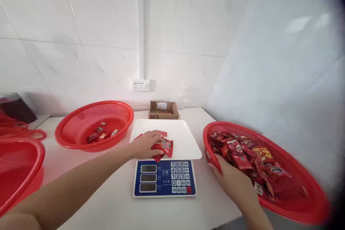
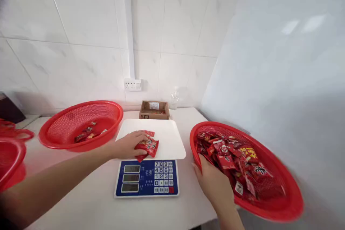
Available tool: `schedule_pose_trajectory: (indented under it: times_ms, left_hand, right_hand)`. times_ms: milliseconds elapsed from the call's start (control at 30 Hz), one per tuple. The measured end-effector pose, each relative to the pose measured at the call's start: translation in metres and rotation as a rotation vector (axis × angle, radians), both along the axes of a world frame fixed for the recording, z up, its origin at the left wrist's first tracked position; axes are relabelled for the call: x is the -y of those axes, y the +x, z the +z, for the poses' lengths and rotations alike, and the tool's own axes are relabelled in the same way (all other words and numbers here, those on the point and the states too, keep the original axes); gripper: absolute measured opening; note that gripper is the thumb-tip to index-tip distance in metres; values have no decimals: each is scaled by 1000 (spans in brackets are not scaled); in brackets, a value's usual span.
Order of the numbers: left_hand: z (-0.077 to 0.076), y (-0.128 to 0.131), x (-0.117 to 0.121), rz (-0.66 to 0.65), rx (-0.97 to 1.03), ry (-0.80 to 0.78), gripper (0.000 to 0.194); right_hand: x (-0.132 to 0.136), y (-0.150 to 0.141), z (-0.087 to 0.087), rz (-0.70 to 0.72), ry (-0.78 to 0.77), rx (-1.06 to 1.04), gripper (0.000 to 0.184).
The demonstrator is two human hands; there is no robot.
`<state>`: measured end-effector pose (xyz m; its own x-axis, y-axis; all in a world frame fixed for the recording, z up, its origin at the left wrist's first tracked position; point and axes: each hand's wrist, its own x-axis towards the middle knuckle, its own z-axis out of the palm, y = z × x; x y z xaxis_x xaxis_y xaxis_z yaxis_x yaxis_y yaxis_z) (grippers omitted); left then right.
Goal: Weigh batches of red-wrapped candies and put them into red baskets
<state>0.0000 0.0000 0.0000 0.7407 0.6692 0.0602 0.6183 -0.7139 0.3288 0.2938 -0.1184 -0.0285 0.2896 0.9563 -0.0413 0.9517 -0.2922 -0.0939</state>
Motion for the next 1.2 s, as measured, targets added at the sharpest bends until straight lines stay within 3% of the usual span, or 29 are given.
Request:
schedule_pose_trajectory:
  times_ms: [200, 433, 800, 933, 1033, 1200]
  left_hand:
    - [-17, 36, -4, 139, -47, 79, 66]
    - [-11, 73, -9, 271, -96, 88, 73]
    - [2, 38, -7, 369, -83, 84, 55]
    - [0, 40, 0, 259, -29, 96, 53]
    - [-5, 52, 4, 165, -52, 93, 64]
    - [-9, 67, 4, 170, -81, 82, 54]
  right_hand:
    - [-1, -3, 2, -6, -12, 26, 51]
    - [-1, -4, 1, -6, 7, 36, 50]
    - [0, -4, 0, -6, 23, 62, 51]
    - [0, -5, 1, -14, 14, 70, 51]
    - [0, -5, 1, -14, 6, 83, 51]
    - [0, -5, 0, -8, 15, 98, 51]
